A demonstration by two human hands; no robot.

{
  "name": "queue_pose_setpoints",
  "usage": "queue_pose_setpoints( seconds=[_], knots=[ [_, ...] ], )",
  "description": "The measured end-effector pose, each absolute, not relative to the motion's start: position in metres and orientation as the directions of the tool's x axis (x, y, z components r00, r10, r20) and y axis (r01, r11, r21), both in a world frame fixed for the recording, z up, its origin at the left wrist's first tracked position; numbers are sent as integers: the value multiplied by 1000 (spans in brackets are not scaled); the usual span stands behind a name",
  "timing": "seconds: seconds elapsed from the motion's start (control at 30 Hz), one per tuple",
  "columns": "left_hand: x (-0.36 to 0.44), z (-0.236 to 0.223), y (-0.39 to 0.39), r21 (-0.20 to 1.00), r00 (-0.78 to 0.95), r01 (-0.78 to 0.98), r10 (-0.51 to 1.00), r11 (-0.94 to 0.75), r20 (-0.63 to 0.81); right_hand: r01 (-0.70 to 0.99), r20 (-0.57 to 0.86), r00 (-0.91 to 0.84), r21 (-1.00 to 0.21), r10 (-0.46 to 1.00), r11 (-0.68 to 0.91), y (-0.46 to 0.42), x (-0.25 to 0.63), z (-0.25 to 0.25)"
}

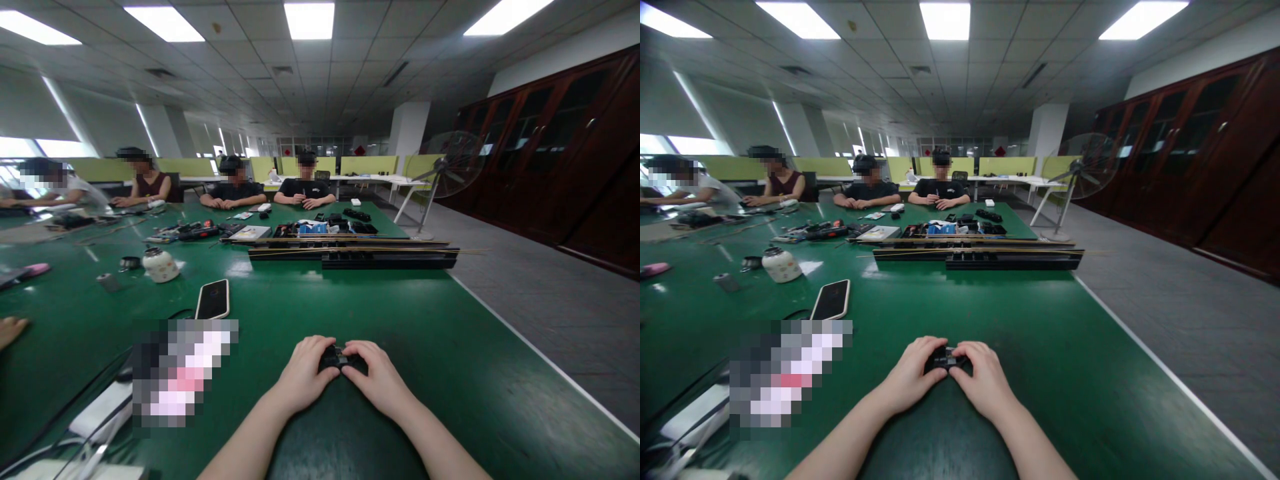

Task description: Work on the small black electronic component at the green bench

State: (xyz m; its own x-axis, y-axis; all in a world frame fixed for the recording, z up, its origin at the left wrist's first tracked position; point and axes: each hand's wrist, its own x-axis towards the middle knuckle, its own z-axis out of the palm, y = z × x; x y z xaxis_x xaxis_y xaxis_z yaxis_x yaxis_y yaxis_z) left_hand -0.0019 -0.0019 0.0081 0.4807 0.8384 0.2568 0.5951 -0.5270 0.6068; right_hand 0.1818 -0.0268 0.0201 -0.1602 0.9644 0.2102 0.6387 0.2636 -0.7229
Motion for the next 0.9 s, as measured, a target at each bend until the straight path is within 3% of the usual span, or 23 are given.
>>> queue_pose_setpoints(
  seconds=[0.2, 0.4, 0.9],
  knots=[
    [-3, 9, -2, 613, 480, 587, 837, -529, 262, 624, 206, -162, -736, 965, 262, -27, 182, 20],
    [-2, 9, -2, 610, 477, 588, 837, -531, 269, 534, 160, -89, -825, 983, 183, -24, 184, 20],
    [-1, 9, -2, 595, 476, 606, 840, -529, 262, 153, 121, 91, -982, 988, 107, -12, 188, 10]
  ],
)
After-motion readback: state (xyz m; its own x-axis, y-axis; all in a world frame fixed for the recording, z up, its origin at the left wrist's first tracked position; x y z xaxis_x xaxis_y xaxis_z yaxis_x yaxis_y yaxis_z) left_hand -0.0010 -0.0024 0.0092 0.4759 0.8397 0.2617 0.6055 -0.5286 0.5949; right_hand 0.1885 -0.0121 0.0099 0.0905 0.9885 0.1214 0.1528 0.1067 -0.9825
